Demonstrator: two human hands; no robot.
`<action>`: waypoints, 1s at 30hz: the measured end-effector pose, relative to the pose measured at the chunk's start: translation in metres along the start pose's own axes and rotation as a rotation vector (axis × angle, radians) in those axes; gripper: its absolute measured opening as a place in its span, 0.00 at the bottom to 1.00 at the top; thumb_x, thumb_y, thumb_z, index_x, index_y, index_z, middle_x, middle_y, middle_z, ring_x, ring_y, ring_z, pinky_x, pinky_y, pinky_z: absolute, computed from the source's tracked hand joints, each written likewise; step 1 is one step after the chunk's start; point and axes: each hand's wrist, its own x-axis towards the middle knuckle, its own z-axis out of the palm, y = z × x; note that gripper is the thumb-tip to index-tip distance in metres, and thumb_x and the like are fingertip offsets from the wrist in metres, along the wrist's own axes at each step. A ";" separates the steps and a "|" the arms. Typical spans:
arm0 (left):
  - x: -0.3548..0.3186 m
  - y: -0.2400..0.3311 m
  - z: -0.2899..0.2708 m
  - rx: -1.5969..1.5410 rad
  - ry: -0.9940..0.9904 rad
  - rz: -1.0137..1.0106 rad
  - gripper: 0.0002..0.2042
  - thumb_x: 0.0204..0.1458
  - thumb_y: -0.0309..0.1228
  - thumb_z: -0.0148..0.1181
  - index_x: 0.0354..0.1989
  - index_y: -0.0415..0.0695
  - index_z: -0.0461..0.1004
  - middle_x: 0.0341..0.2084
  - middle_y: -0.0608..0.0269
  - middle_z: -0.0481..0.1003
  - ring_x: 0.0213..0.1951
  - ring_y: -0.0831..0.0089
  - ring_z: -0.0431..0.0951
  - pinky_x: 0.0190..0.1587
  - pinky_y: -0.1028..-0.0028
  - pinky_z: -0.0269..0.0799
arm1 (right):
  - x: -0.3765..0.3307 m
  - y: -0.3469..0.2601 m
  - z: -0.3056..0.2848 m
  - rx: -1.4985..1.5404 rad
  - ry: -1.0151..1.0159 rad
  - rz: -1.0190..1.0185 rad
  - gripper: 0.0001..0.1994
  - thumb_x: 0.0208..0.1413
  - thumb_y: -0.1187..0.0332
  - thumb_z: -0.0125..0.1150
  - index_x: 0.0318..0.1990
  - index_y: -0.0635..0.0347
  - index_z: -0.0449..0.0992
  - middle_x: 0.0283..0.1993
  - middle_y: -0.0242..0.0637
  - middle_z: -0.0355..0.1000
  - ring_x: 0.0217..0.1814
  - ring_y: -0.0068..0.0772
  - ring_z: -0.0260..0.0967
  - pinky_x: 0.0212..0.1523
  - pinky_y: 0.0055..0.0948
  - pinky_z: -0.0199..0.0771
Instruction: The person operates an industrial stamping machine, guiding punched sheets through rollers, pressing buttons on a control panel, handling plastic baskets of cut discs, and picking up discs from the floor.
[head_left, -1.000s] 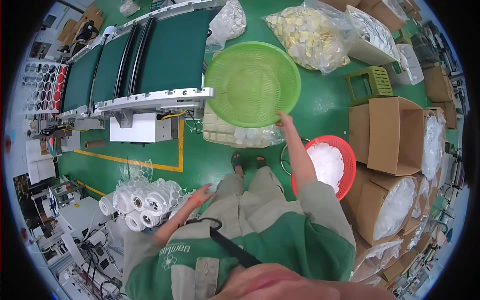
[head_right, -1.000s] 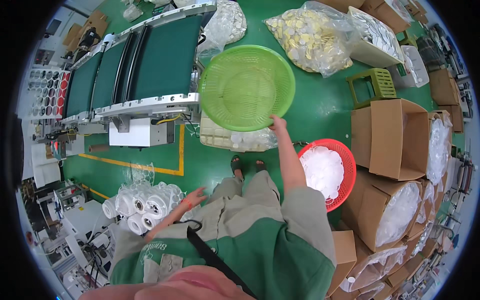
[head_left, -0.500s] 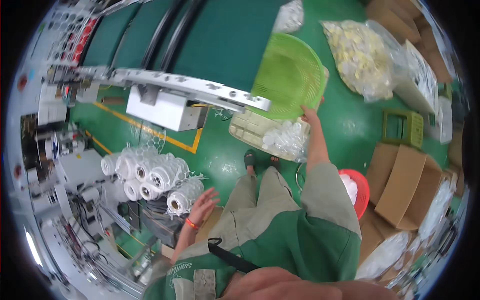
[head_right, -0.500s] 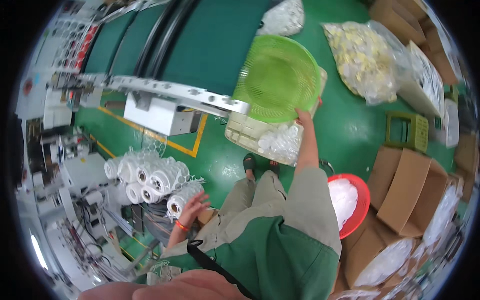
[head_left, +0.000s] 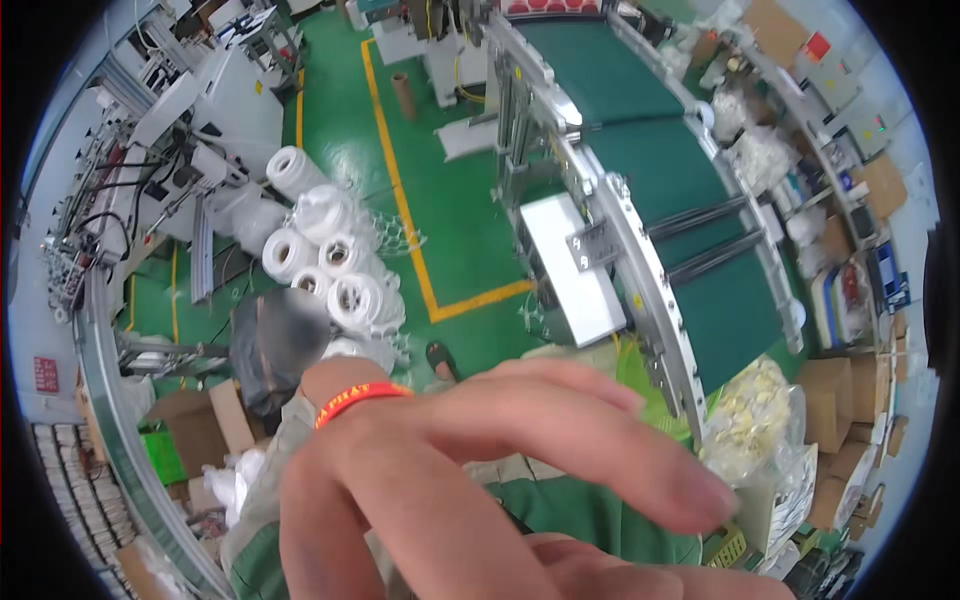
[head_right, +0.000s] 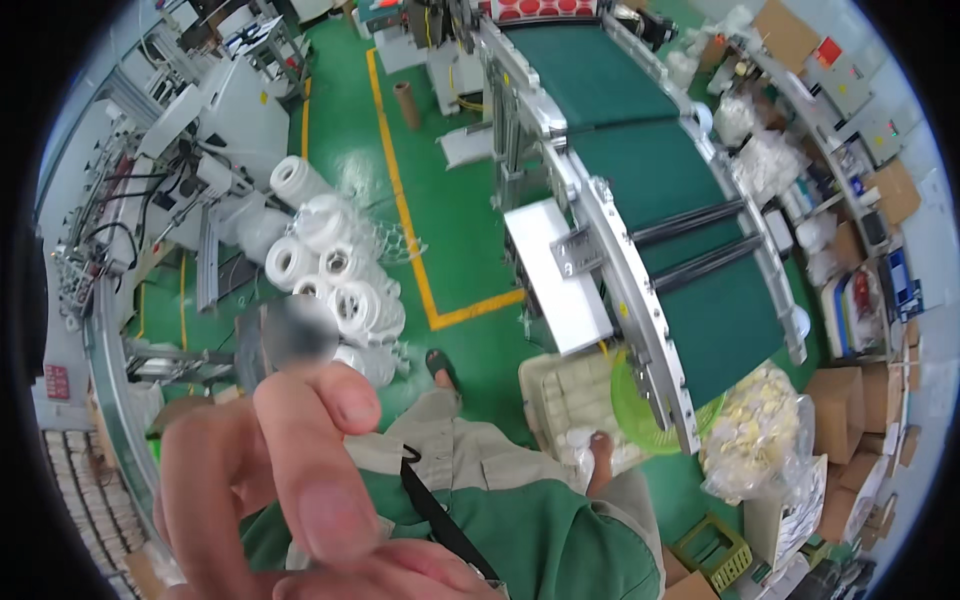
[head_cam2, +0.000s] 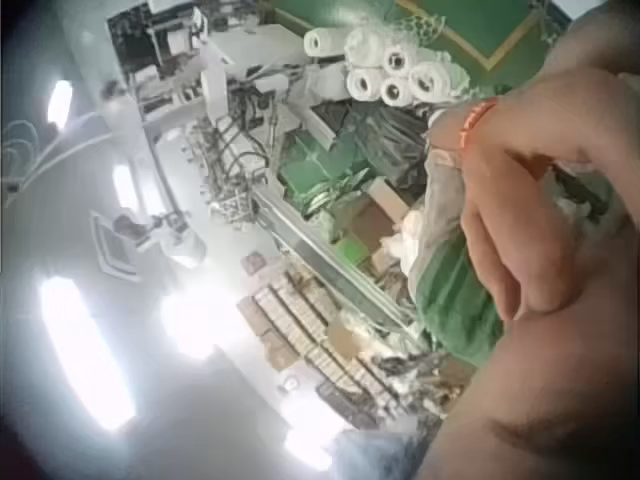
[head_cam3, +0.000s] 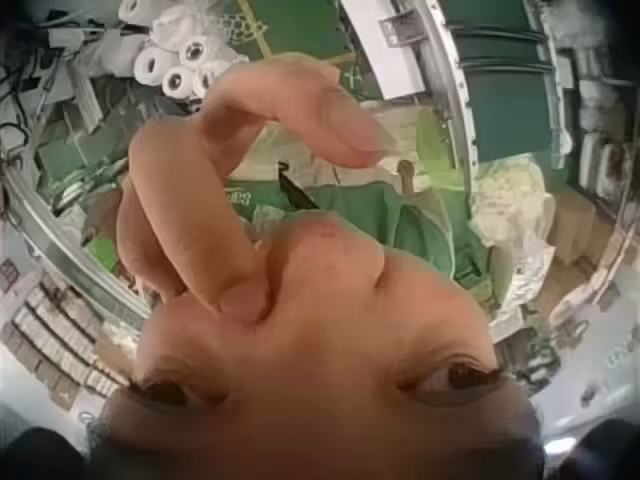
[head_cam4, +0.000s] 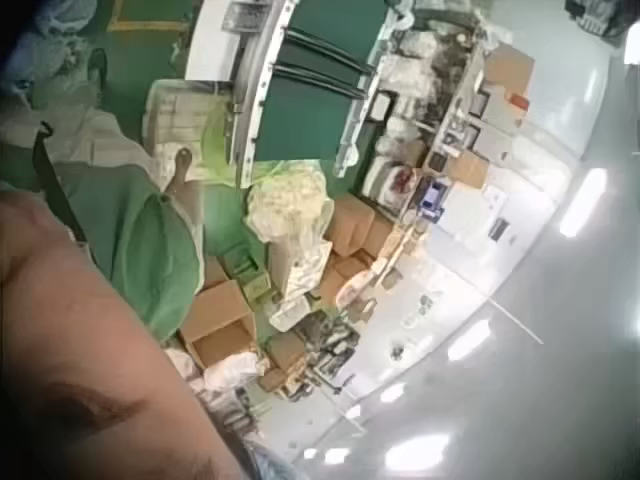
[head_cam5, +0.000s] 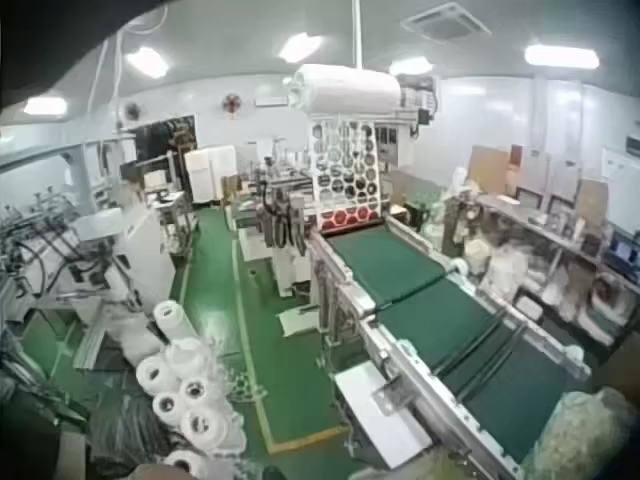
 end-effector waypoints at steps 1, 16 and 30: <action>0.004 0.003 -0.007 0.037 0.011 -0.046 0.04 0.45 0.31 0.56 0.21 0.51 0.69 0.33 0.73 0.68 0.44 0.54 0.65 0.53 0.54 0.48 | 0.012 -0.056 -0.012 0.199 -0.044 0.027 0.15 0.44 0.68 0.54 0.41 0.60 0.72 0.40 0.45 0.70 0.39 0.35 0.69 0.40 0.29 0.68; 0.065 -0.003 -0.226 -0.132 0.221 0.377 0.09 0.47 0.36 0.55 0.23 0.44 0.68 0.34 0.64 0.66 0.39 0.61 0.66 0.46 0.58 0.58 | 0.058 -0.539 -0.439 1.071 -0.224 -0.657 0.14 0.52 0.68 0.52 0.46 0.60 0.68 0.35 0.32 0.69 0.36 0.22 0.65 0.38 0.23 0.66; 0.200 -0.099 -0.449 -0.278 -0.373 0.066 0.08 0.45 0.35 0.58 0.34 0.54 0.69 0.43 0.77 0.68 0.58 0.45 0.49 0.59 0.54 0.33 | 0.234 -0.644 -0.668 0.921 0.145 -0.895 0.14 0.49 0.67 0.53 0.44 0.61 0.69 0.33 0.38 0.71 0.33 0.30 0.67 0.36 0.28 0.67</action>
